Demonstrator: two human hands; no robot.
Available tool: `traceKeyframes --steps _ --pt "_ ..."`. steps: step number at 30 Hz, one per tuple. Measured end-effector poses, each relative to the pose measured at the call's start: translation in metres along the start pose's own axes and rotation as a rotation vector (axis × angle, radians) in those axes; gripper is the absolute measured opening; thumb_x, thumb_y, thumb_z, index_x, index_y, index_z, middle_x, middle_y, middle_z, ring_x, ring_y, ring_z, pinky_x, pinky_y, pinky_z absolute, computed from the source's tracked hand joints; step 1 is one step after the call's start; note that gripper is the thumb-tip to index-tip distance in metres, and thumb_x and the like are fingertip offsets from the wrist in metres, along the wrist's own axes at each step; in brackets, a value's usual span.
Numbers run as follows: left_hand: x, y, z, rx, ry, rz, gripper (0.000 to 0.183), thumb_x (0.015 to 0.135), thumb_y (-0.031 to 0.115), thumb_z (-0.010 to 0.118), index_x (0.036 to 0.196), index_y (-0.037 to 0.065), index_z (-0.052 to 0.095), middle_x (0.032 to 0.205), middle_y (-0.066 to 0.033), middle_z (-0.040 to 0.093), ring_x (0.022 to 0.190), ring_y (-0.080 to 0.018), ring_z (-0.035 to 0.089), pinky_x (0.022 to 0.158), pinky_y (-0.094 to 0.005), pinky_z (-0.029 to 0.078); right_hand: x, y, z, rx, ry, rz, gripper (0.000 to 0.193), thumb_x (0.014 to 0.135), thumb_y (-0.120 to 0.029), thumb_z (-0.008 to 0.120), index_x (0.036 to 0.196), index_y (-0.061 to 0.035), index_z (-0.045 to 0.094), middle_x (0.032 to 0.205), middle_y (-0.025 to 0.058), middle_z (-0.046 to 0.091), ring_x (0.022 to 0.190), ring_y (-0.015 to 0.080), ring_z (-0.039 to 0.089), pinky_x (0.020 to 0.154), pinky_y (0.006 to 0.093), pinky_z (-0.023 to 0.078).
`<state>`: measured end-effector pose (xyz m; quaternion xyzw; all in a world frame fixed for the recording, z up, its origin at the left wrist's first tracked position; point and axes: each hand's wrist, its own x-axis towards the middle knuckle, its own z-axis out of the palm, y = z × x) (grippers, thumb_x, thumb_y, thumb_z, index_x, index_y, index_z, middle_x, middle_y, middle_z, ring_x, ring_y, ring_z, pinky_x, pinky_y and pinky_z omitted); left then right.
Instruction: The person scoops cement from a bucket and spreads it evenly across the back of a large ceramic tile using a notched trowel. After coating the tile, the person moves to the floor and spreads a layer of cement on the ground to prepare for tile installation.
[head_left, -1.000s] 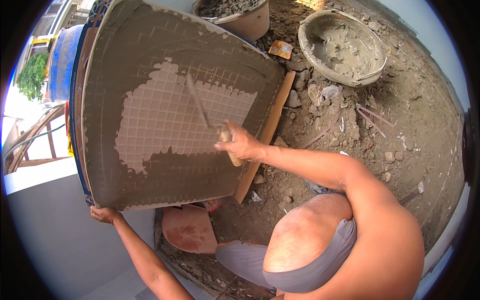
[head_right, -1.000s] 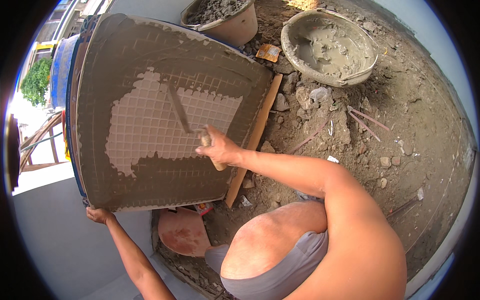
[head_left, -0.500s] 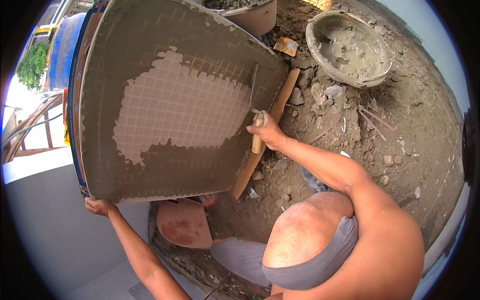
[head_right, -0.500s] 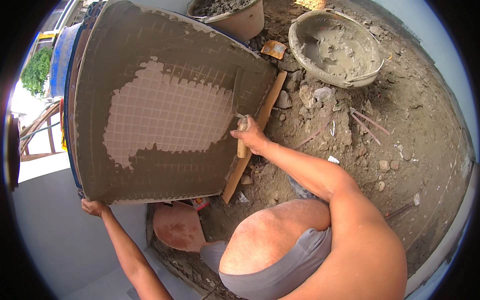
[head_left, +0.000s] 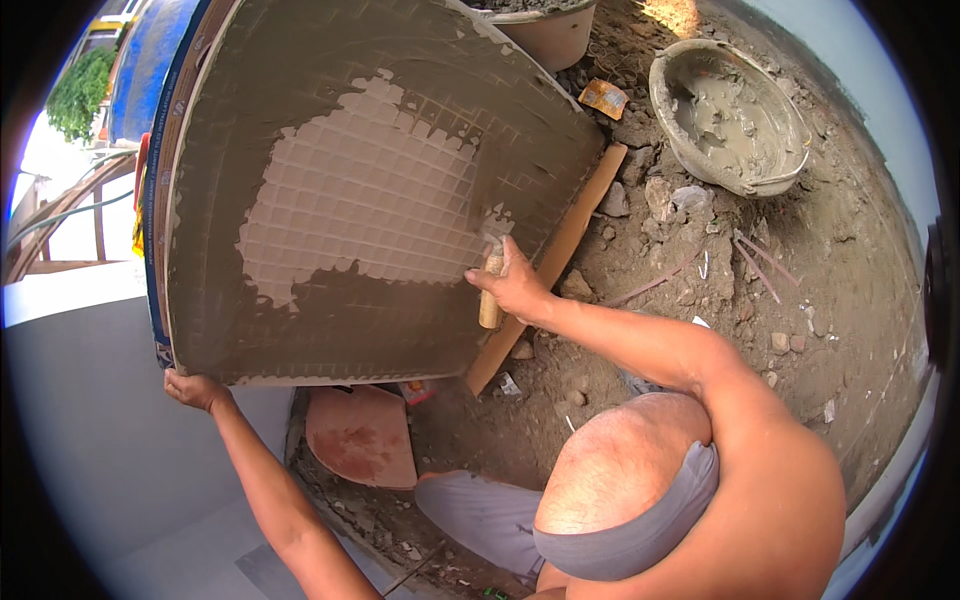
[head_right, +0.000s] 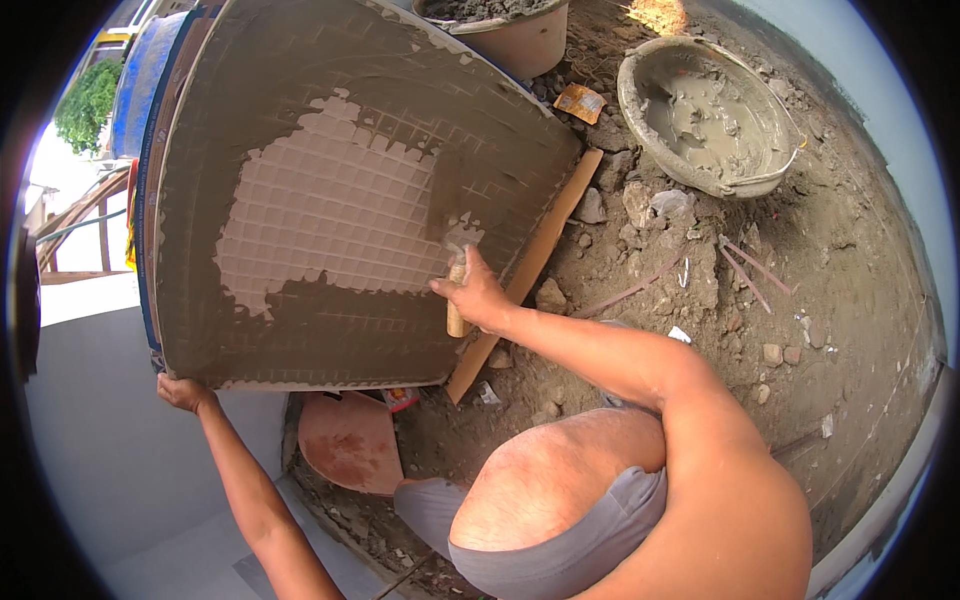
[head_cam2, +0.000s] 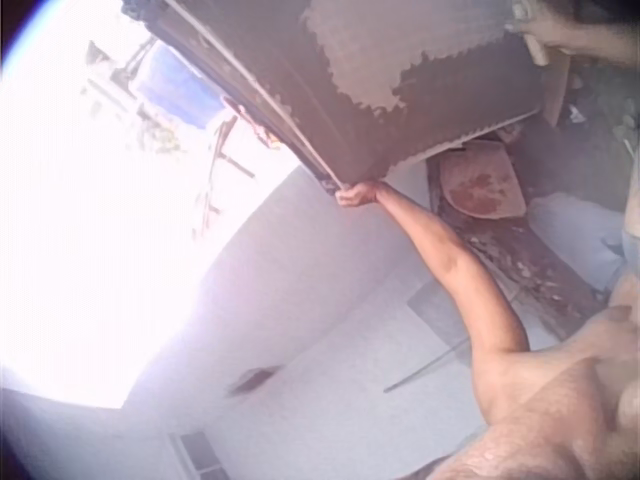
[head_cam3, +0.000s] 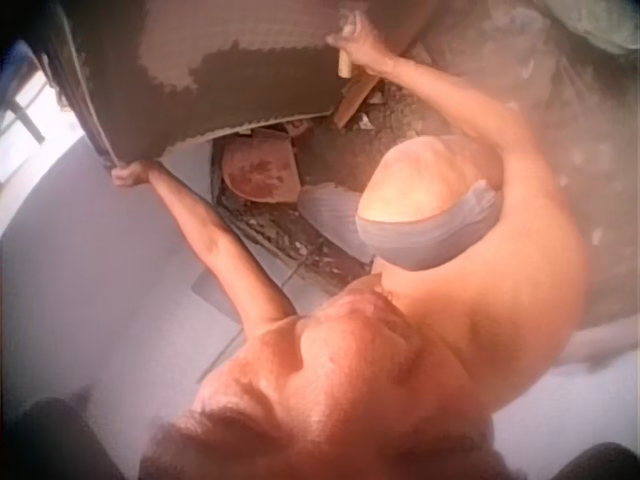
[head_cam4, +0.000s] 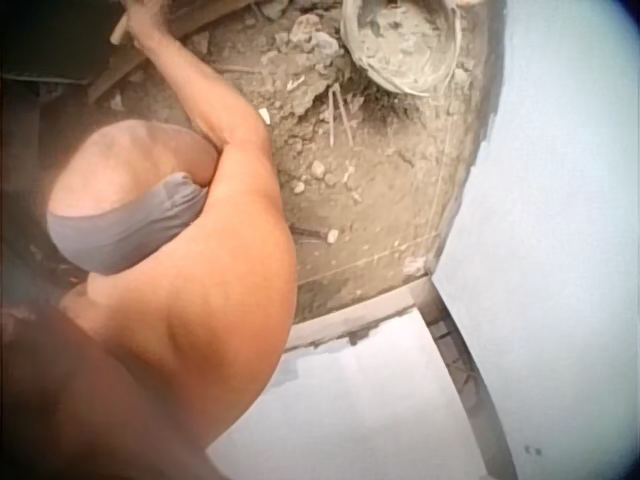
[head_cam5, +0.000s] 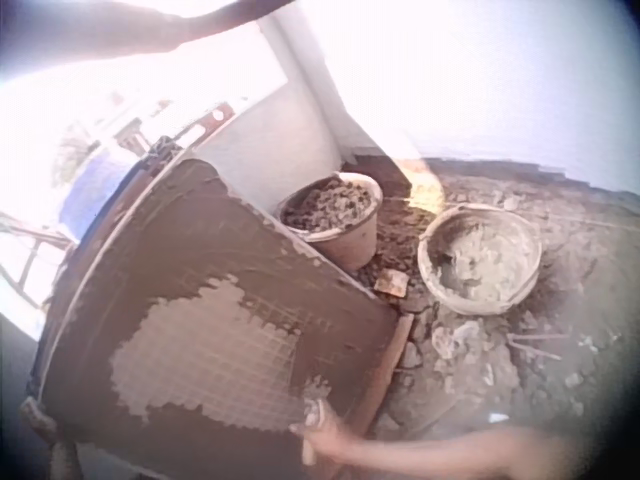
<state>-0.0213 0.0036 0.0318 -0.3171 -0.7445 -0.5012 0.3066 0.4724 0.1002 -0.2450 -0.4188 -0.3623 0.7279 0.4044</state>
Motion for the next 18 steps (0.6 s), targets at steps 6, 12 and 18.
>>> traceKeyframes --steps 6,12,18 --pt "0.001 0.008 0.0 0.006 0.013 0.021 0.047 0.099 0.032 0.044 0.118 -0.009 0.055 0.12 -0.0207 0.056 0.107 -0.0307 0.056 0.094 -0.0391 0.046 0.023 -0.108 0.04 -0.373 -0.108 -0.257 0.051 0.088 -0.028 0.072 0.111 0.0028 0.039 0.102 0.0227 0.057 0.095 0.0307 0.061 0.085 0.0448 0.049" --pt "-0.008 0.016 -0.001 -0.024 0.012 -0.015 0.048 0.099 0.033 0.044 0.122 -0.009 0.053 0.122 -0.021 0.055 0.109 -0.0303 0.055 0.095 -0.0392 0.045 0.038 -0.153 0.074 -0.634 -0.304 -0.426 0.036 0.092 -0.017 0.065 0.099 -0.0004 0.034 0.083 0.0235 0.057 0.075 0.0371 0.064 0.07 0.0473 0.051" --pt "-0.011 0.019 0.0 0.037 0.006 0.023 0.048 0.099 0.032 0.044 0.119 -0.01 0.055 0.121 -0.0223 0.055 0.111 -0.0316 0.054 0.097 -0.0394 0.044 0.03 -0.118 0.082 -1.041 -0.375 -0.651 0.028 0.091 -0.012 0.06 0.102 0.002 0.038 0.092 0.0256 0.057 0.087 0.043 0.062 0.075 0.0507 0.052"
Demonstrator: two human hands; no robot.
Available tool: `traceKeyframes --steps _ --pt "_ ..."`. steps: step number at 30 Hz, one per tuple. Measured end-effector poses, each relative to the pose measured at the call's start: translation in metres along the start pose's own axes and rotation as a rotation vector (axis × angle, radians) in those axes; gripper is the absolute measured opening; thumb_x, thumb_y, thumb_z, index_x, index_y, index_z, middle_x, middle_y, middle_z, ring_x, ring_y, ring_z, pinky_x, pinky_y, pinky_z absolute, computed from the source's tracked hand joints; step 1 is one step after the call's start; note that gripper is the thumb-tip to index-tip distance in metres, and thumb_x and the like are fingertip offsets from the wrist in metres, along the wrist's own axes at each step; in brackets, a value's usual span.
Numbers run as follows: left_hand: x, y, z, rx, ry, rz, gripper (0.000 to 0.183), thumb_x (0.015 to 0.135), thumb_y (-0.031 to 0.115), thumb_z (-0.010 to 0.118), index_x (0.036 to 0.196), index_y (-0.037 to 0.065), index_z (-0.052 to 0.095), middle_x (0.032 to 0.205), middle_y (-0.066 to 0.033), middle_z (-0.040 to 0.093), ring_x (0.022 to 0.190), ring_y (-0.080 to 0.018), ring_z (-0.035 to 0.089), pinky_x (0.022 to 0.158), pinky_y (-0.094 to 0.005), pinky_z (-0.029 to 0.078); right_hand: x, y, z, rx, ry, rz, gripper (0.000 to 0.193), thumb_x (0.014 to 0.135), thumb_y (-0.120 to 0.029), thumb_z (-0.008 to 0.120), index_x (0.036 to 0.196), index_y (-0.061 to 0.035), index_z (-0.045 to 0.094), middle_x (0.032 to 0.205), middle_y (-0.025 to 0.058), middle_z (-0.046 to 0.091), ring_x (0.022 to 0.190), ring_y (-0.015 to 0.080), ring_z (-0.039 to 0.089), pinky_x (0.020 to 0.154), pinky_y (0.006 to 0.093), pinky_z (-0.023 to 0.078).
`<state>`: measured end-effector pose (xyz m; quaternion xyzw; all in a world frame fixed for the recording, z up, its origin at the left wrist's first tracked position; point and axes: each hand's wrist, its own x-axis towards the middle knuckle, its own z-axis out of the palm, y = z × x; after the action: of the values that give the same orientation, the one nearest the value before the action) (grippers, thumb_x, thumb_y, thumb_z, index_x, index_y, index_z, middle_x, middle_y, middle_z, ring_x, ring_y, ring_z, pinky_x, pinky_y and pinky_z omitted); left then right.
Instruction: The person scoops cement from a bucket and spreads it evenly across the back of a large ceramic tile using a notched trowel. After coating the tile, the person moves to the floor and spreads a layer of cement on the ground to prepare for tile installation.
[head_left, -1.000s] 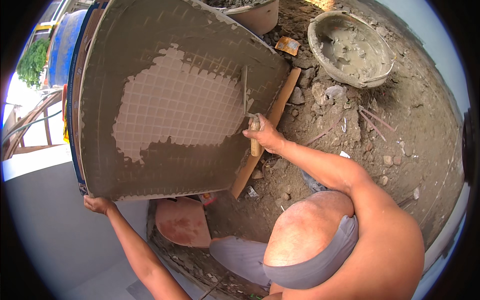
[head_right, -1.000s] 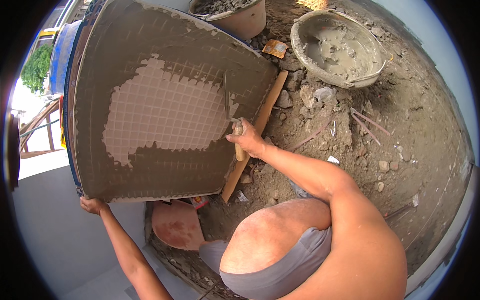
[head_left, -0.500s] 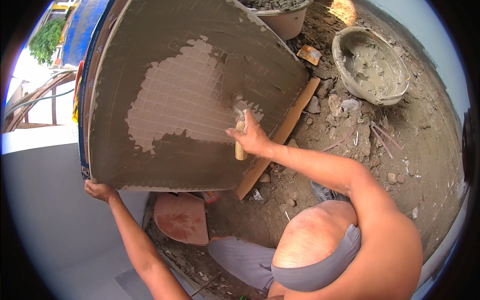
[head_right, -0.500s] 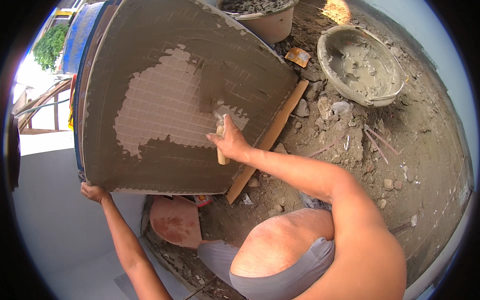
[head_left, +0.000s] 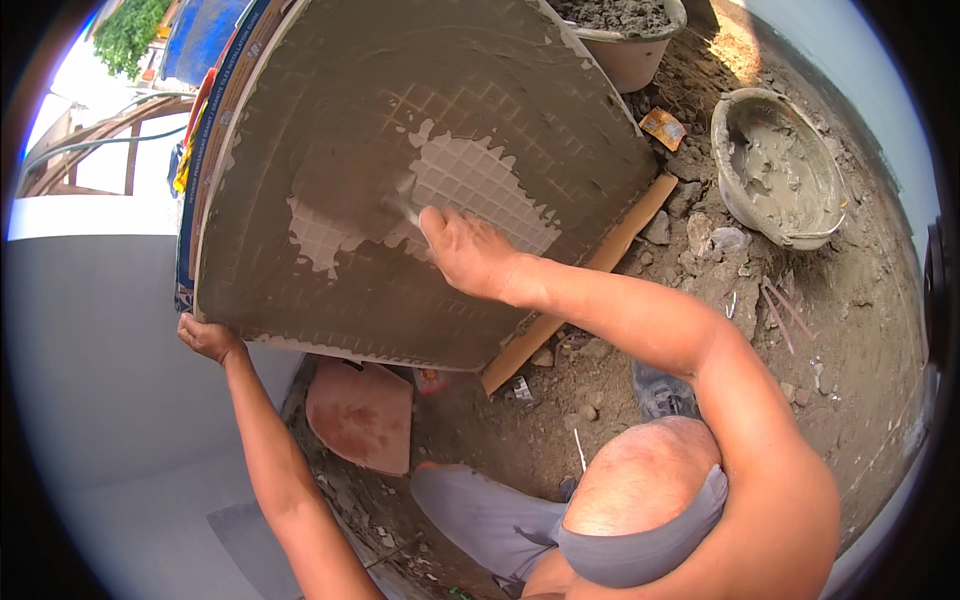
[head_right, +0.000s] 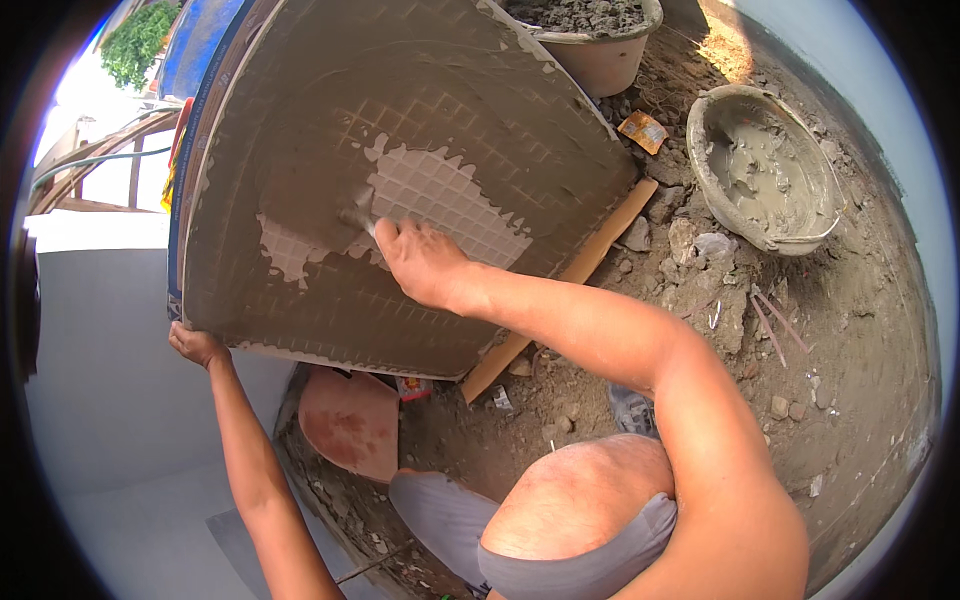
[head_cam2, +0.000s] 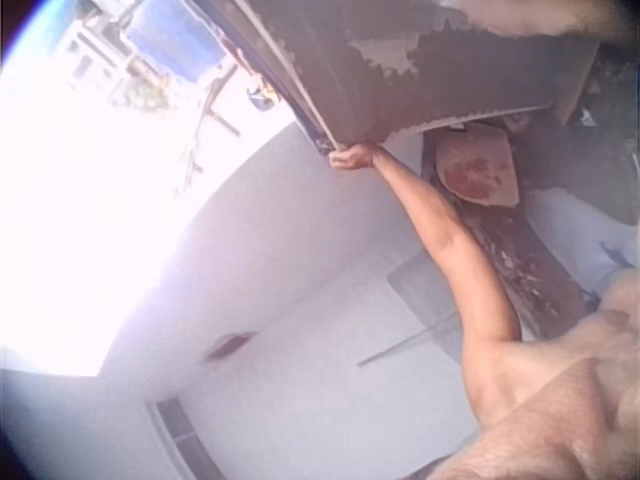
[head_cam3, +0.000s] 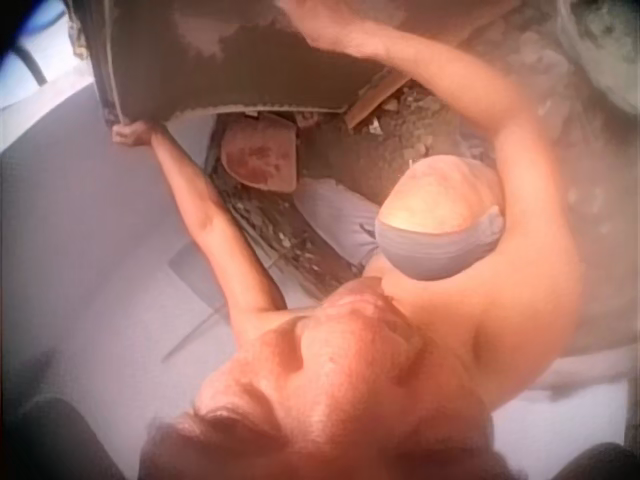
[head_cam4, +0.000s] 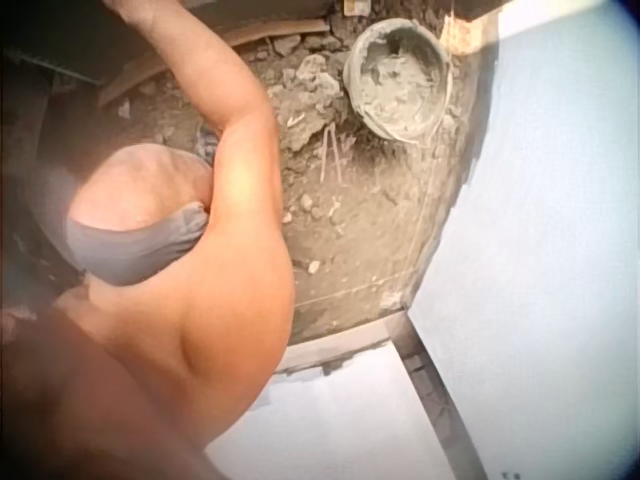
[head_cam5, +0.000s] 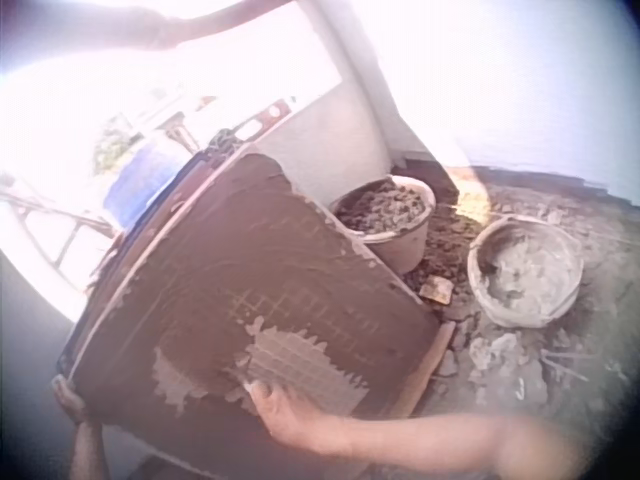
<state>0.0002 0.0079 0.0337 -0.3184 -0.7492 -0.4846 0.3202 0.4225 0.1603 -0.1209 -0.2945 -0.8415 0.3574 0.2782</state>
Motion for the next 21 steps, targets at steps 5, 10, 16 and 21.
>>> traceKeyframes --steps 5,10,16,21 --pt "-0.006 0.0 -0.001 0.116 0.003 0.106 0.047 0.1 0.031 0.044 0.117 -0.011 0.056 0.12 -0.0239 0.055 0.111 -0.0337 0.054 0.098 -0.04 0.043 -0.035 0.012 0.032 -0.164 -0.138 -0.058 0.034 0.081 -0.004 0.06 0.112 0.0026 0.046 0.103 0.0244 0.057 0.095 0.0398 0.062 0.077 0.0472 0.055" --pt "-0.015 0.028 0.005 0.08 0.031 0.079 0.045 0.1 0.031 0.044 0.115 -0.01 0.056 0.117 -0.0236 0.056 0.11 -0.0336 0.054 0.098 -0.0396 0.042 -0.028 0.019 0.016 -0.407 -0.095 -0.243 0.029 0.082 -0.01 0.06 0.107 -0.001 0.05 0.098 0.0175 0.059 0.091 0.0326 0.064 0.072 0.0415 0.056" --pt "-0.009 0.018 -0.005 -0.01 0.012 0.015 0.04 0.1 0.031 0.046 0.107 -0.006 0.057 0.109 -0.0183 0.058 0.1 -0.0282 0.056 0.091 -0.0379 0.044 0.042 -0.025 -0.029 -0.627 0.179 -0.285 0.02 0.085 -0.01 0.06 0.101 -0.0024 0.051 0.09 0.0133 0.06 0.082 0.0272 0.066 0.065 0.0385 0.057" --pt "0.014 -0.02 0.001 -0.091 0.024 0.01 0.036 0.099 0.031 0.047 0.104 -0.003 0.057 0.102 -0.0141 0.059 0.094 -0.0241 0.056 0.087 -0.0367 0.046 0.041 0.016 -0.062 -0.566 0.242 -0.114 0.012 0.097 -0.013 0.051 0.099 -0.0024 0.046 0.088 0.02 0.058 0.077 0.0336 0.065 0.064 0.0439 0.057"
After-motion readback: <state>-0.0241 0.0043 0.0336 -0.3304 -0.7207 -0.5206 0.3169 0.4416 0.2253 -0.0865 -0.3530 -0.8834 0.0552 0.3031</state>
